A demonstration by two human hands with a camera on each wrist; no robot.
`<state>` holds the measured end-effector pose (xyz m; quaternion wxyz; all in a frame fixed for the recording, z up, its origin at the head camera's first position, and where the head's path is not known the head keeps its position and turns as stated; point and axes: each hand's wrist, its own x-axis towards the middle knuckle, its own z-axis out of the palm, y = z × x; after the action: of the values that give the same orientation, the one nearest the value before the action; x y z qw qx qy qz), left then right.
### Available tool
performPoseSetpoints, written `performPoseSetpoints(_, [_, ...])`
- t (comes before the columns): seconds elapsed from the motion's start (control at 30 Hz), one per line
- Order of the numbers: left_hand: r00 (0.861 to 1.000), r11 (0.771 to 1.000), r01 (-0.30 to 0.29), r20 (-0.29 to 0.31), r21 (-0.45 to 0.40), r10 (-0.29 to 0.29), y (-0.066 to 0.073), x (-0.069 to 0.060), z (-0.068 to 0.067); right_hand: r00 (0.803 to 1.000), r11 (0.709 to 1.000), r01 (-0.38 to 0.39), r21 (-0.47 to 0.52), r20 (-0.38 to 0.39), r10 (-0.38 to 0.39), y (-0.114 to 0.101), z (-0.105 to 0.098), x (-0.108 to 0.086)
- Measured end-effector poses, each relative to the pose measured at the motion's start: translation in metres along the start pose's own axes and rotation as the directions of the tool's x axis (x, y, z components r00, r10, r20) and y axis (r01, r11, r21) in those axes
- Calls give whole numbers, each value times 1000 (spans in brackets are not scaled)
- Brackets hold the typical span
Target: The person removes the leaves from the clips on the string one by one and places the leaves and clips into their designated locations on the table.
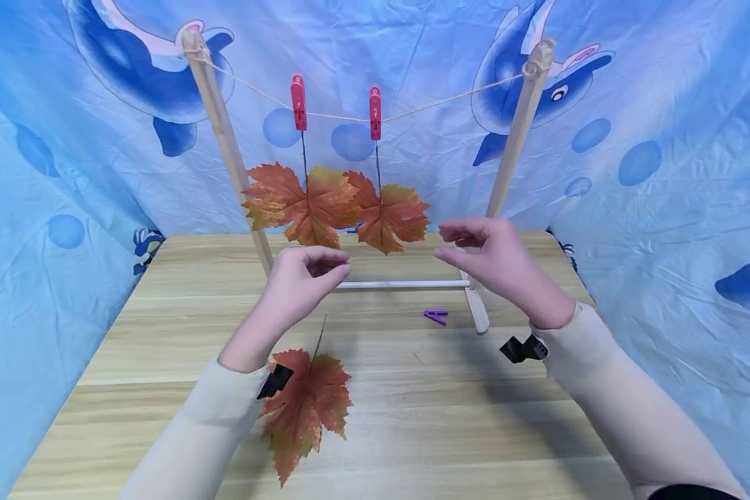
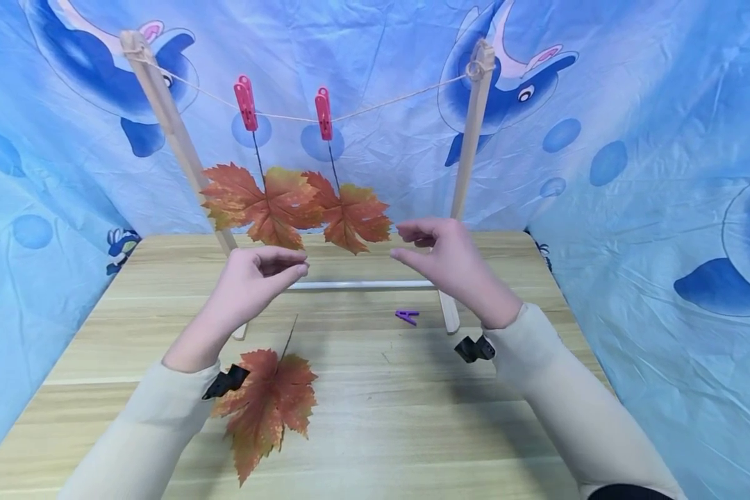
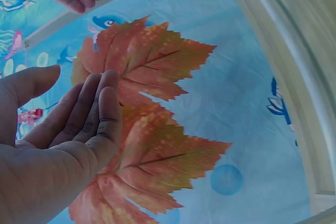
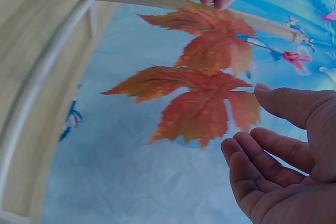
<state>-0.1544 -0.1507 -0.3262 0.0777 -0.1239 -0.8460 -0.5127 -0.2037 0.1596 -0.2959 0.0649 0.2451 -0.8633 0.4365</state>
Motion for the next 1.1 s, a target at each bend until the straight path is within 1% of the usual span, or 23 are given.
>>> performPoseSetpoints(0.07, [1000, 1000, -27, -15, -8, 27, 4, 3, 0, 1000, 1000, 3, -2, -14, -3, -6, -3, 3])
performPoseSetpoints(0.2, [997, 997, -67, -46, -34, 65, 14, 10, 0, 999, 999, 33, -13, -33, -33, -16, -9, 10])
performPoseSetpoints(0.33, [993, 994, -93, -81, -61, 88, 22, 16, 1, 996, 997, 78, -23, -43, -79, -26, -14, 16])
performPoseSetpoints(0.53, [986, 990, -126, -123, -69, 117, 33, 27, 1, 987, 988, 146, -53, -62, -149, -45, -20, 28])
performPoseSetpoints(0.77, [983, 990, -131, -136, -47, 124, 43, 41, 0, 961, 960, 255, -113, -84, -265, -66, -22, 41])
performPoseSetpoints(0.83, [982, 990, -135, -141, -35, 129, 45, 44, 0, 955, 956, 271, -115, -93, -282, -71, -22, 46])
performPoseSetpoints(0.97, [980, 990, -136, -155, -40, 128, 50, 51, -2, 944, 945, 297, -135, -106, -312, -80, -25, 55])
performPoseSetpoints(1.1, [981, 991, -119, -159, -60, 108, 54, 56, -3, 936, 931, 314, -185, -103, -336, -88, -27, 63])
